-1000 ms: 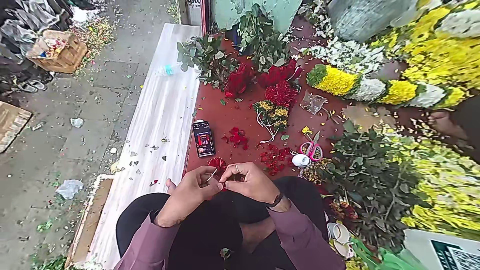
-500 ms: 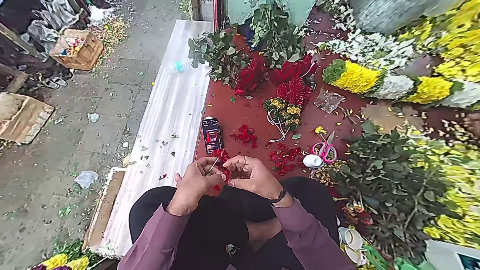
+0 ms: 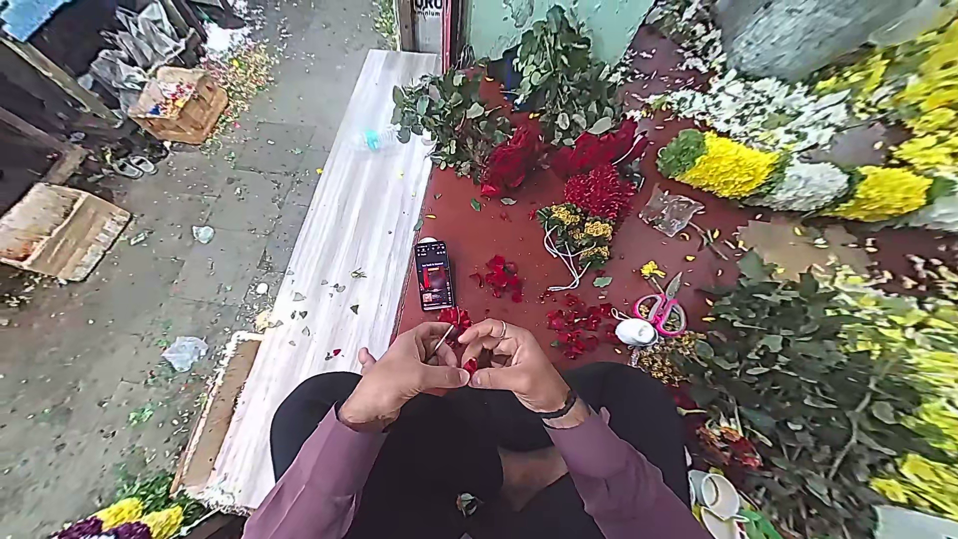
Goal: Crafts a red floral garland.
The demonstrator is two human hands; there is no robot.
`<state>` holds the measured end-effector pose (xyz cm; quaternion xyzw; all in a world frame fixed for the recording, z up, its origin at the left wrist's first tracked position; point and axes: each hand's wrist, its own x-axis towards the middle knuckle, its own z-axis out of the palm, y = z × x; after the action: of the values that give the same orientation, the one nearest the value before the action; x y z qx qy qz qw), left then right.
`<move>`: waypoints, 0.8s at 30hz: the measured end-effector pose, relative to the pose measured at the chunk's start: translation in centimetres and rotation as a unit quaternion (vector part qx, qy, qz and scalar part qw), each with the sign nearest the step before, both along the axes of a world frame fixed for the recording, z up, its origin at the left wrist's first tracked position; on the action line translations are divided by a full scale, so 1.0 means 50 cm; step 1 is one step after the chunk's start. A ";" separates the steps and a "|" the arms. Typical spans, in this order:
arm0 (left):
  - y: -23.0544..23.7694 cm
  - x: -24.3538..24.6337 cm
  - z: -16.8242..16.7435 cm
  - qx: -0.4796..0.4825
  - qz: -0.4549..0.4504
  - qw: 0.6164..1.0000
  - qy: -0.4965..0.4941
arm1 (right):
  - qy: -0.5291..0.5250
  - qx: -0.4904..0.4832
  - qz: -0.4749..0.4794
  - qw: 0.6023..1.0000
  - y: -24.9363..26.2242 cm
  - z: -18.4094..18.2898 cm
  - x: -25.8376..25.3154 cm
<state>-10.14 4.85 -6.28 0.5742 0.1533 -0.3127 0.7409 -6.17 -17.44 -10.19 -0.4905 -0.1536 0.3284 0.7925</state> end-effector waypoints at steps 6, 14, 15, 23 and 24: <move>-0.017 -0.004 0.001 0.048 -0.006 0.999 -0.005 | 0.074 0.014 -0.138 0.988 -0.009 -0.010 -0.030; -0.027 -0.005 -0.004 0.134 -0.003 0.990 -0.040 | 0.140 -0.034 -0.248 0.958 0.009 -0.014 -0.049; -0.028 -0.006 -0.005 0.142 -0.003 0.989 -0.047 | 0.142 -0.038 -0.251 0.957 0.013 -0.013 -0.053; -0.034 -0.010 -0.011 0.183 -0.024 0.976 -0.114 | 0.137 -0.098 -0.257 0.952 0.029 -0.022 -0.061; -0.034 -0.010 -0.012 0.191 -0.027 0.974 -0.122 | 0.136 -0.103 -0.258 0.951 0.030 -0.021 -0.061</move>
<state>-10.64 3.17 -6.87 0.7427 0.1026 -0.2250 0.6223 -9.23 -15.96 -11.25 -0.5432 0.1224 0.1910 0.8084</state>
